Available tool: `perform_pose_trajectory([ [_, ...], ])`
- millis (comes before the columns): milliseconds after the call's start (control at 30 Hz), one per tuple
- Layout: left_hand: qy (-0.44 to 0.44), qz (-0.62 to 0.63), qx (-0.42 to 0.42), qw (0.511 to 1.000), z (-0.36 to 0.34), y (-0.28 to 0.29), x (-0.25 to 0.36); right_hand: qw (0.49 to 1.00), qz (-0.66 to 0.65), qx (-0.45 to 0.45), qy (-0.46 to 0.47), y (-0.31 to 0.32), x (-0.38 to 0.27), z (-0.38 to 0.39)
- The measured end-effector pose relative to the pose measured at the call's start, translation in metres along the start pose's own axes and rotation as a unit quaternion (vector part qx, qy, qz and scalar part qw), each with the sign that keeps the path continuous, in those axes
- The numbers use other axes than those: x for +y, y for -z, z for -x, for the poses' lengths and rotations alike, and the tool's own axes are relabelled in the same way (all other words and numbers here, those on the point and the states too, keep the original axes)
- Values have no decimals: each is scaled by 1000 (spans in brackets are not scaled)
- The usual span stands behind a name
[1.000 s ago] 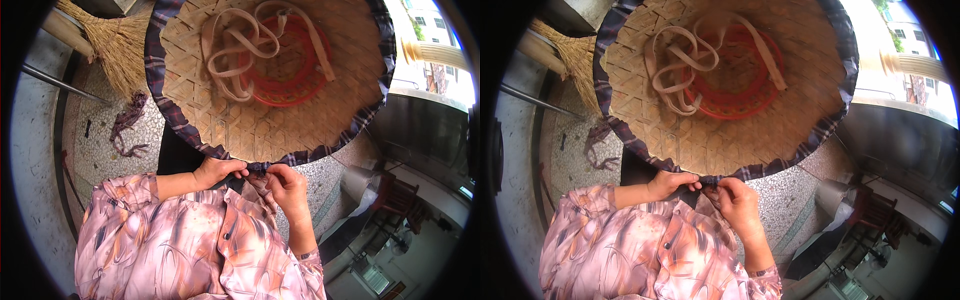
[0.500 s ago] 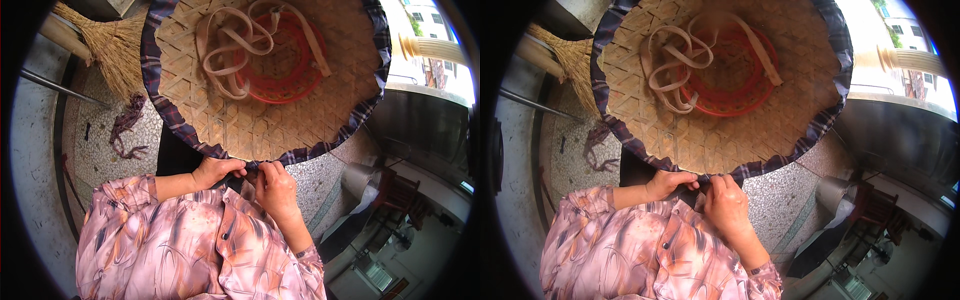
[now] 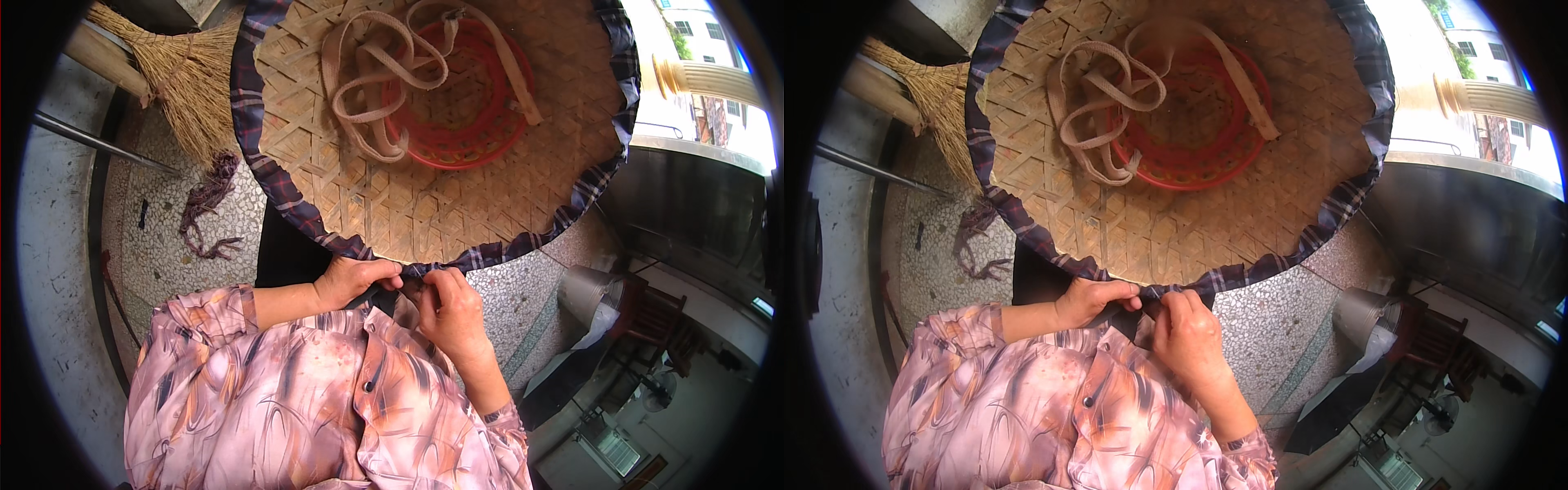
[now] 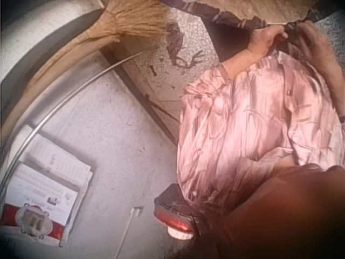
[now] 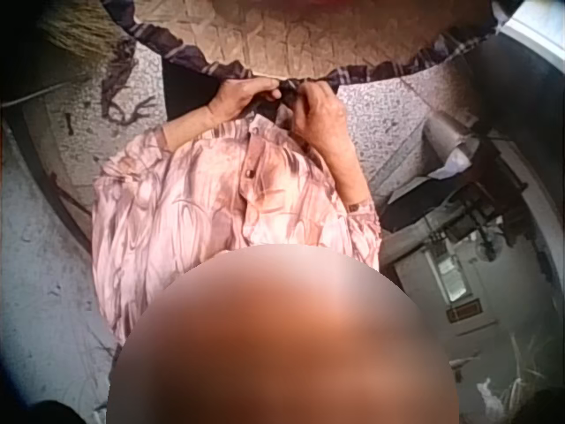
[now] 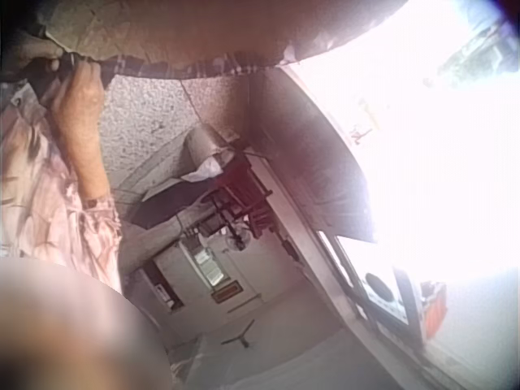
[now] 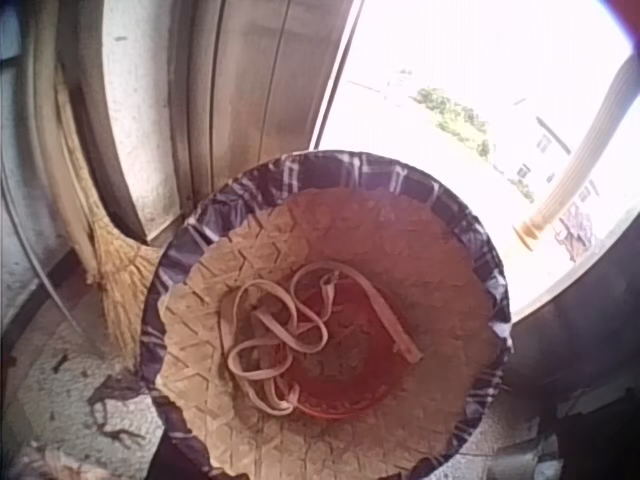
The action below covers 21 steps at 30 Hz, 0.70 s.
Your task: Sewing a fabric trim onto the edge of a straw hat using a needle and thread.
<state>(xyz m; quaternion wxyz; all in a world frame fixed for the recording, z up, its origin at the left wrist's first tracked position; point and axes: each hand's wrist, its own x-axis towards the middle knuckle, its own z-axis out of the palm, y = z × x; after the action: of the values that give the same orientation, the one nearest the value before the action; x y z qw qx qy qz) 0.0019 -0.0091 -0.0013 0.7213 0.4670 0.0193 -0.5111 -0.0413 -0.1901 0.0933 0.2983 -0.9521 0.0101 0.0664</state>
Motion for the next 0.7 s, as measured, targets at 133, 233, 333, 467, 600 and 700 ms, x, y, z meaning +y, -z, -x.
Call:
perform_pose_trajectory([
  [133,-58,-2,23,998,0,-1,-2,1000,-2,-8,-2,0,-1,0],
  [233,-41,33,30,998,-1,-2,-3,1000,3,-9,-1,-1,-1,-1],
  [333,-18,69,39,997,-2,-3,-2,1000,8,-7,1,-2,-2,-2],
  [467,-18,55,36,998,-1,-3,0,1000,14,-8,4,-4,-1,-2],
  [600,44,88,52,994,-1,-5,5,1000,6,-6,15,-6,-1,-4],
  [700,39,98,50,993,-2,-4,1,1000,-6,-4,17,-4,0,-5],
])
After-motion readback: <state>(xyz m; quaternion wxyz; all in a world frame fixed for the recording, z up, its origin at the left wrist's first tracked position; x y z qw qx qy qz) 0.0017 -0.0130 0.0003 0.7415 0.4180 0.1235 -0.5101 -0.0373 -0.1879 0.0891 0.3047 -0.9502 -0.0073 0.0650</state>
